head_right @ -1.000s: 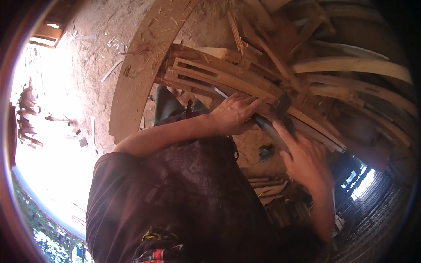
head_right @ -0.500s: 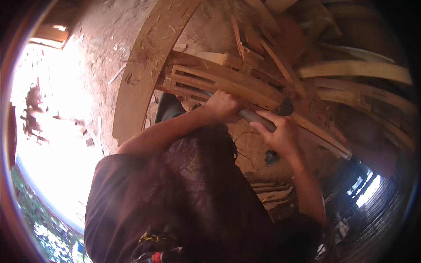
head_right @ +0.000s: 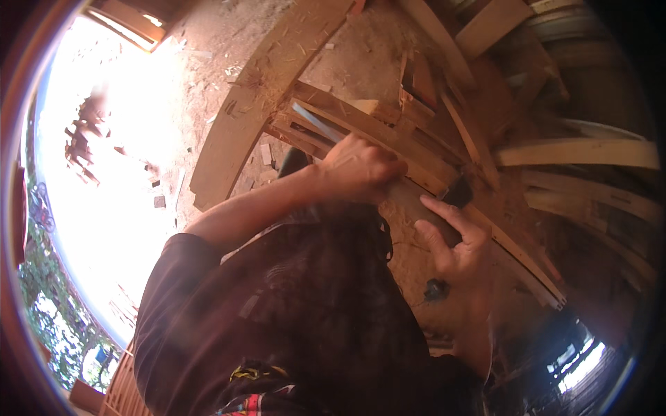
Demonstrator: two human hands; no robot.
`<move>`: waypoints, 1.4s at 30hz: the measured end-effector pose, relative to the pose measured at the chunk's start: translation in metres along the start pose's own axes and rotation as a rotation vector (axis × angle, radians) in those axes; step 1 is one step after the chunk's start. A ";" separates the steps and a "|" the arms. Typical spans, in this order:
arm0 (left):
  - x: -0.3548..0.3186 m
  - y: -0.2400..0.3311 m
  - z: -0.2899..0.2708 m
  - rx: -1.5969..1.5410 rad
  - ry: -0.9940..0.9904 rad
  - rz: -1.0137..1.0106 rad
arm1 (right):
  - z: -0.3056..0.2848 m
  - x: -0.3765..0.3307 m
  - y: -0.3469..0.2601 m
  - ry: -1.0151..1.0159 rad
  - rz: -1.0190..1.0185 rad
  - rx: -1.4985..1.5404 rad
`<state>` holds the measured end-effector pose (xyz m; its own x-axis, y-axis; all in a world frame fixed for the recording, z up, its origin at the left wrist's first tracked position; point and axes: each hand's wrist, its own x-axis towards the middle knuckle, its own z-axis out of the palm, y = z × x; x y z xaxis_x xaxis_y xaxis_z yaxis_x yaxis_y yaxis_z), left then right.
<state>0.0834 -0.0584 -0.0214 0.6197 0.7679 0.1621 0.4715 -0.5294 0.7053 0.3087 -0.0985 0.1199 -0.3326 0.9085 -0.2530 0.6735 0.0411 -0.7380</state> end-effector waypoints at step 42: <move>-0.029 -0.019 0.012 -0.194 0.184 -0.046 | 0.012 0.036 -0.060 -0.036 0.069 -0.116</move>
<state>0.0643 -0.0748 -0.0475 0.4673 0.8517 0.2371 0.3562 -0.4268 0.8312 0.2482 -0.0728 0.1481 -0.3047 0.8953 -0.3249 0.7667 0.0281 -0.6414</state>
